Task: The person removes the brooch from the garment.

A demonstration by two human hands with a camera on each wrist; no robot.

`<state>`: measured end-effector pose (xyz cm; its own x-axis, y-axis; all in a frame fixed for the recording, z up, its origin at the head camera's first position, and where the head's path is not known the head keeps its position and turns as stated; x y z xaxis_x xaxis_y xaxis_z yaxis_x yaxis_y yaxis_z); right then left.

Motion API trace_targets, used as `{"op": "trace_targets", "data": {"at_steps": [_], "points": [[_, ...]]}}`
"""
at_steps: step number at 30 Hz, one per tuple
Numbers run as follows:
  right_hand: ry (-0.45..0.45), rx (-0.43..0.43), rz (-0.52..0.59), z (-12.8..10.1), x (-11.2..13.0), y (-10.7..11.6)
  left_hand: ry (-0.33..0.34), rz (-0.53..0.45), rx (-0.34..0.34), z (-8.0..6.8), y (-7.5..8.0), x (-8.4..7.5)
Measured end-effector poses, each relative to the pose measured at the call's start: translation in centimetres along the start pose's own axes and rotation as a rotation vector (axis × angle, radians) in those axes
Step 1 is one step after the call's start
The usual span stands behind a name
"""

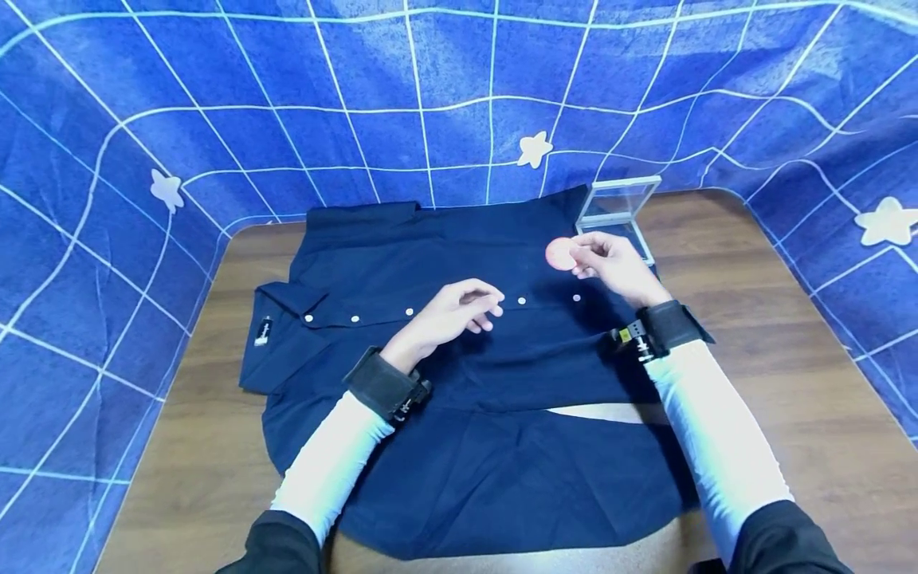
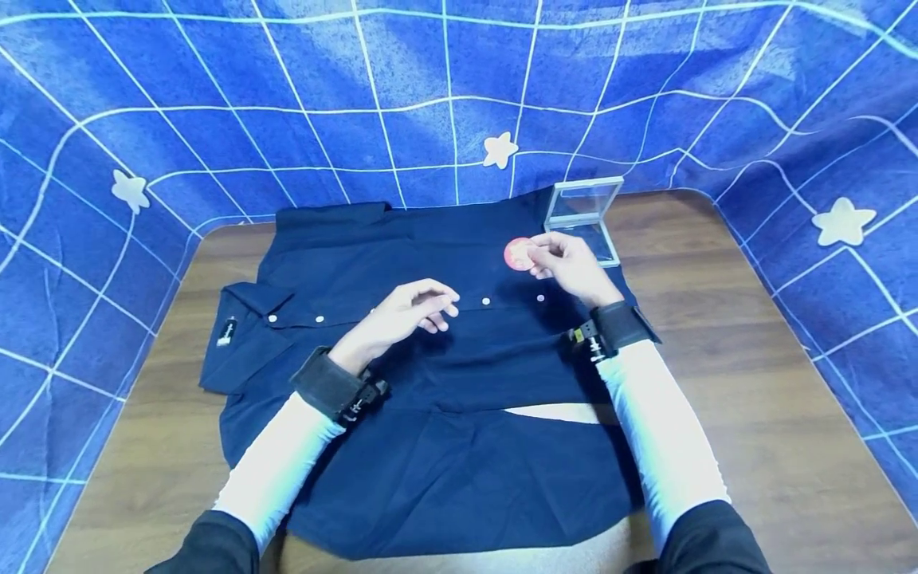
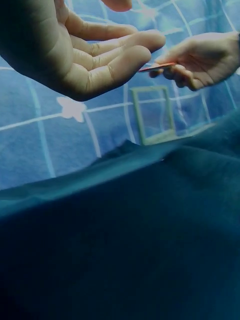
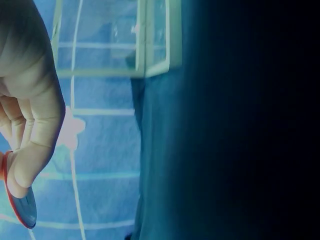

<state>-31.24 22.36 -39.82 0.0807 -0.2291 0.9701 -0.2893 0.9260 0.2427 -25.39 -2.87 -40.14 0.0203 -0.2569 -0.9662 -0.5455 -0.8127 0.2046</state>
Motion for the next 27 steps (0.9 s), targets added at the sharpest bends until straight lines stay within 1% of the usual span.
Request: {"op": "trace_targets", "data": {"at_steps": [4, 6, 9, 14, 18, 22, 27], "points": [[-0.035, -0.003, 0.088, 0.4, -0.4, 1.7, 0.020, 0.008, 0.041, 1.9, -1.4, -0.5], [-0.048, 0.003, 0.092, 0.7, -0.7, 2.6, 0.021, 0.010, 0.056, 2.7, -2.1, -1.0], [-0.082, -0.008, 0.059, 1.3, -1.3, 4.0, 0.023, 0.007, 0.078, 4.1, -3.3, -1.7], [-0.166, -0.063, 0.020, 1.9, -2.8, 6.8, 0.019, 0.023, 0.138, 6.3, -5.8, -2.6], [-0.220, -0.053, -0.026, 2.5, -4.0, 8.2, 0.038, 0.039, 0.164, 7.8, -7.5, -2.5], [-0.275, -0.036, -0.089, 2.8, -5.2, 9.0, 0.070, 0.035, 0.188, 8.9, -8.8, -2.1], [-0.311, -0.039, -0.115, 3.2, -6.2, 9.6, 0.096, 0.028, 0.197, 10.1, -9.9, -1.8]]}}
Point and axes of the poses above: each hand's wrist, its own z-axis towards the middle knuckle, its own y-axis out of the back of the hand, x = y × z, the point moved 5 cm from there along z, towards the middle knuckle, and after that the axes turned 3 degrees about x, right-handed, at the moved point
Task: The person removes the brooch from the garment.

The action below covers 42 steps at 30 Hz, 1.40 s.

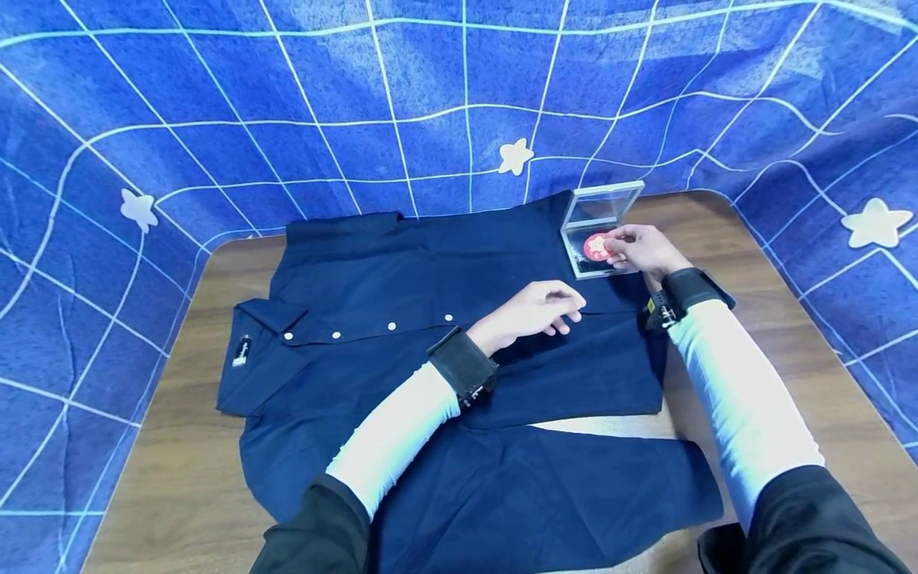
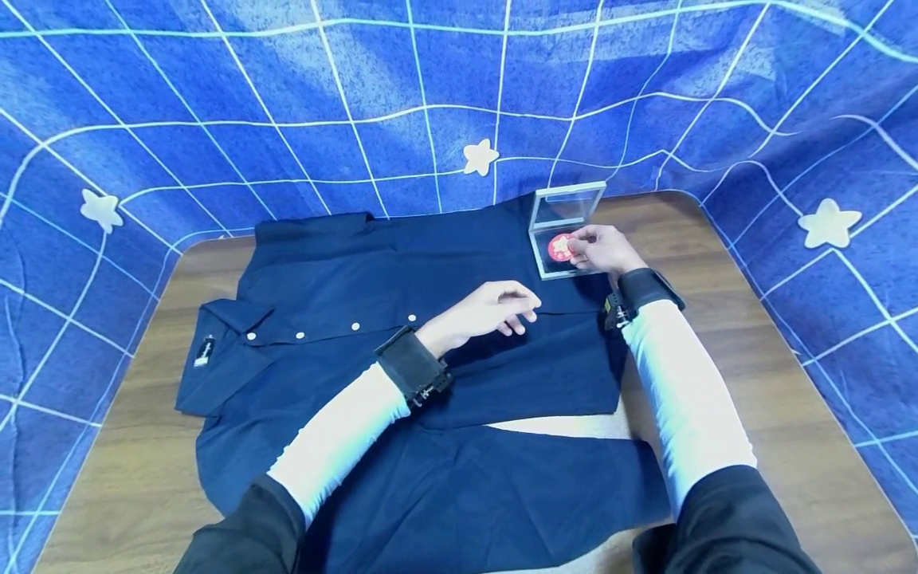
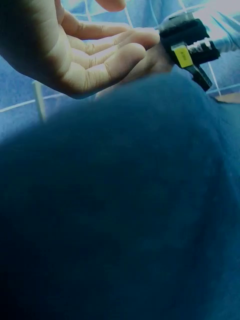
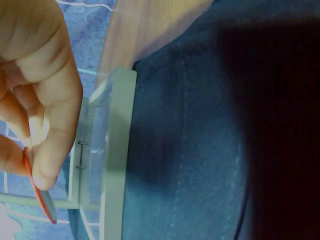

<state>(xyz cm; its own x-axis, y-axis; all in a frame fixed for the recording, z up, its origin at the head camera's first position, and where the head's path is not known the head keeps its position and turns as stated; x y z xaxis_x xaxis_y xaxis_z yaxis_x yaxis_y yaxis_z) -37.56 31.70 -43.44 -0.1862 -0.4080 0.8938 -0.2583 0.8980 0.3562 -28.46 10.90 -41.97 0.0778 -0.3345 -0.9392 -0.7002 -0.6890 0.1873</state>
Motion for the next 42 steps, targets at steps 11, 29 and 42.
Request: {"op": "trace_targets", "data": {"at_steps": [11, 29, 42], "points": [[0.030, -0.085, -0.384, 1.2, 0.4, -0.1, 0.056, -0.019, -0.040, 0.7, 0.3, 1.0], [0.072, -0.283, -0.653, 2.0, 0.0, 0.3, 0.070, 0.007, -0.091, -0.1, 1.9, 0.8], [0.036, -0.288, -0.646, 1.7, 0.0, 0.2, 0.093, 0.014, -0.110, -0.9, 2.9, 1.3]]}}
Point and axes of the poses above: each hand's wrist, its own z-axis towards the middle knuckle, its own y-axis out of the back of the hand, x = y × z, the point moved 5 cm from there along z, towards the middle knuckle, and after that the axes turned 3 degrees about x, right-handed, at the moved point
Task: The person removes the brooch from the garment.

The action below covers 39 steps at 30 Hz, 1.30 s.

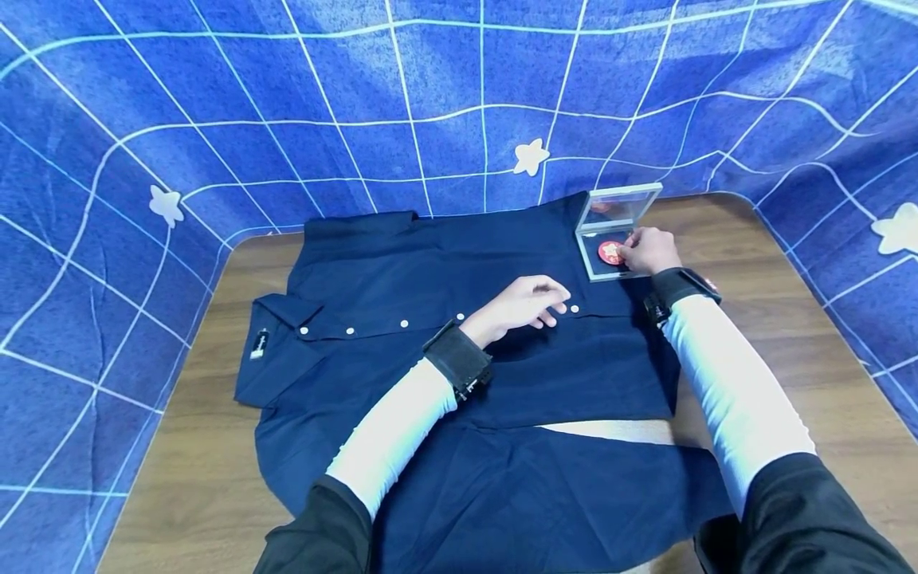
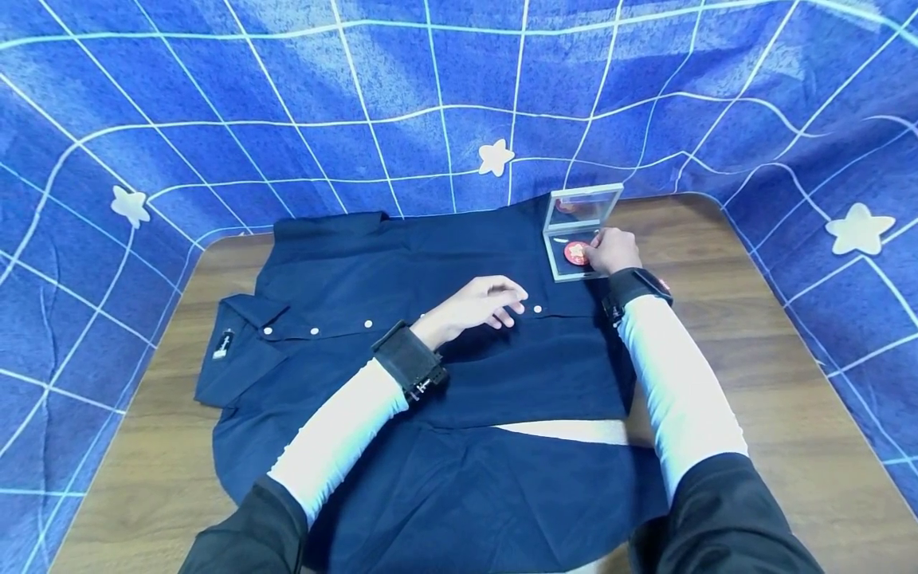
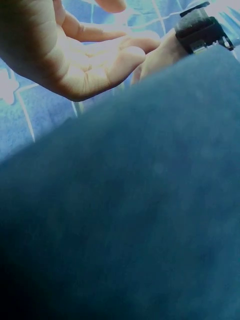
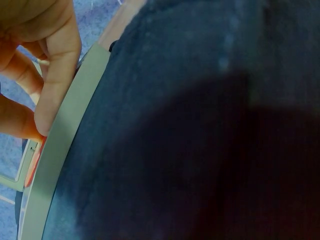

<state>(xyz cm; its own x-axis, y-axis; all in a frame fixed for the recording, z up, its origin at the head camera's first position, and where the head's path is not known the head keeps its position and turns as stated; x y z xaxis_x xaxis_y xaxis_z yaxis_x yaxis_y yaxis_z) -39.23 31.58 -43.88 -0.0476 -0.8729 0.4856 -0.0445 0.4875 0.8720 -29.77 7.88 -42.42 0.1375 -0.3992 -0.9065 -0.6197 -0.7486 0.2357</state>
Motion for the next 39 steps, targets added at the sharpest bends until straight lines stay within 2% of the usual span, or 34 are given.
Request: {"op": "trace_targets", "data": {"at_steps": [9, 17, 24, 31, 39], "points": [[0.014, -0.017, 0.008, 0.0, 0.1, 0.1, 0.002, 0.009, -0.009, -0.2, 0.4, 0.4], [0.017, -0.055, 0.011, 0.1, 0.0, 0.9, -0.029, 0.024, -0.017, -0.8, 1.4, -0.3], [0.091, -0.078, 0.014, 0.6, 1.8, 1.3, -0.070, 0.021, -0.065, -1.1, 3.2, -0.4], [0.105, -0.063, 0.024, 0.9, 3.5, 0.7, -0.057, 0.012, -0.118, -1.2, 4.9, 0.4], [0.147, -0.092, 0.051, 0.5, 5.8, -0.6, -0.044, 0.020, -0.188, -1.7, 7.3, 1.7]]}}
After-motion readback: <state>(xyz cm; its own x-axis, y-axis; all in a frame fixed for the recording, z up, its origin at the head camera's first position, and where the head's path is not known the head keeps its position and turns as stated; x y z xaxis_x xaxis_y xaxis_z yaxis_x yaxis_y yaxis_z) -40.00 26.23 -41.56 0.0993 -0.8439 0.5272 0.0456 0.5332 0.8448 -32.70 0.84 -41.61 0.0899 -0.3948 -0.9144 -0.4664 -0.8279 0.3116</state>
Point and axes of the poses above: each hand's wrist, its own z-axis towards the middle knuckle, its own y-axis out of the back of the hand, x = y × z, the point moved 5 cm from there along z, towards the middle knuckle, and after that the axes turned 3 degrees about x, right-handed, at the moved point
